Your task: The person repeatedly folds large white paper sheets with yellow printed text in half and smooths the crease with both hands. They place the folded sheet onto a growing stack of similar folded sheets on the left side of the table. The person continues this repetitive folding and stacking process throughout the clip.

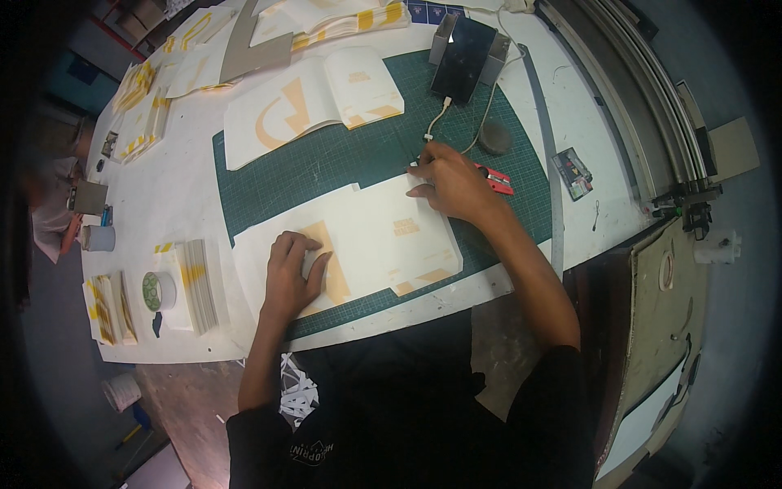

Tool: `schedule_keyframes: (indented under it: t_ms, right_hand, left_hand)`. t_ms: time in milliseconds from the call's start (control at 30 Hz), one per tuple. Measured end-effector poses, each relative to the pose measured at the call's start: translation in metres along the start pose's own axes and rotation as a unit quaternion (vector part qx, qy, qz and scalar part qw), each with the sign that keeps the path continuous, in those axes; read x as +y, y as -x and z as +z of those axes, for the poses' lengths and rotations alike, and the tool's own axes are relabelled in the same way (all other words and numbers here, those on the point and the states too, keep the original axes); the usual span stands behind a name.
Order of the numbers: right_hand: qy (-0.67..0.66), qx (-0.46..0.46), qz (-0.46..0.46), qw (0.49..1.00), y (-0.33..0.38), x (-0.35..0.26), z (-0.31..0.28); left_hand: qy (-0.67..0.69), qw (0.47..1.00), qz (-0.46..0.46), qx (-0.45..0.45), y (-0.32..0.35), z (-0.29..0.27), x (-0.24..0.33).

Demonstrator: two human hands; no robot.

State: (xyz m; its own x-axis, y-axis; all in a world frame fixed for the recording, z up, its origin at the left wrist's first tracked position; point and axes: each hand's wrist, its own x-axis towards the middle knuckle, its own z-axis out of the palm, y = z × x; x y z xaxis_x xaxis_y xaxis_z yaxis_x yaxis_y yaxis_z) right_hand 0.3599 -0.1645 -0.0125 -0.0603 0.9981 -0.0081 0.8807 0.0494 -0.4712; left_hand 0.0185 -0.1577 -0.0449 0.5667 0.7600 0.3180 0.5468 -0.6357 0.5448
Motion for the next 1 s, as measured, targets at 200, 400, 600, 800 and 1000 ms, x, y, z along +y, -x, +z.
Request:
schedule_keyframes:
  t_ms: [200, 400, 600, 800, 1000]
  right_hand:
    - [-0.045, 0.024, -0.016, 0.999, -0.002, 0.008, 0.003]
    - [-0.24, -0.08, 0.088, 0.963, 0.016, 0.009, -0.009]
    - [-0.144, 0.007, 0.152, 0.978, 0.082, -0.034, -0.007]
    - [-0.271, 0.062, -0.065, 0.958, 0.106, -0.102, 0.01]
    - [-0.155, 0.084, -0.098, 0.979, 0.101, -0.106, 0.062]
  left_hand:
    - [0.0, 1.0, 0.0, 0.0, -0.001, 0.0, 0.001]
    - [-0.003, 1.0, 0.007, 0.016, 0.001, 0.0, 0.001]
    - [-0.045, 0.999, 0.012, 0.021, 0.008, -0.002, 0.006]
    - [0.009, 1.0, -0.029, -0.001, 0.014, -0.011, 0.01]
    - [0.23, 0.957, -0.174, -0.001, 0.02, -0.027, 0.006]
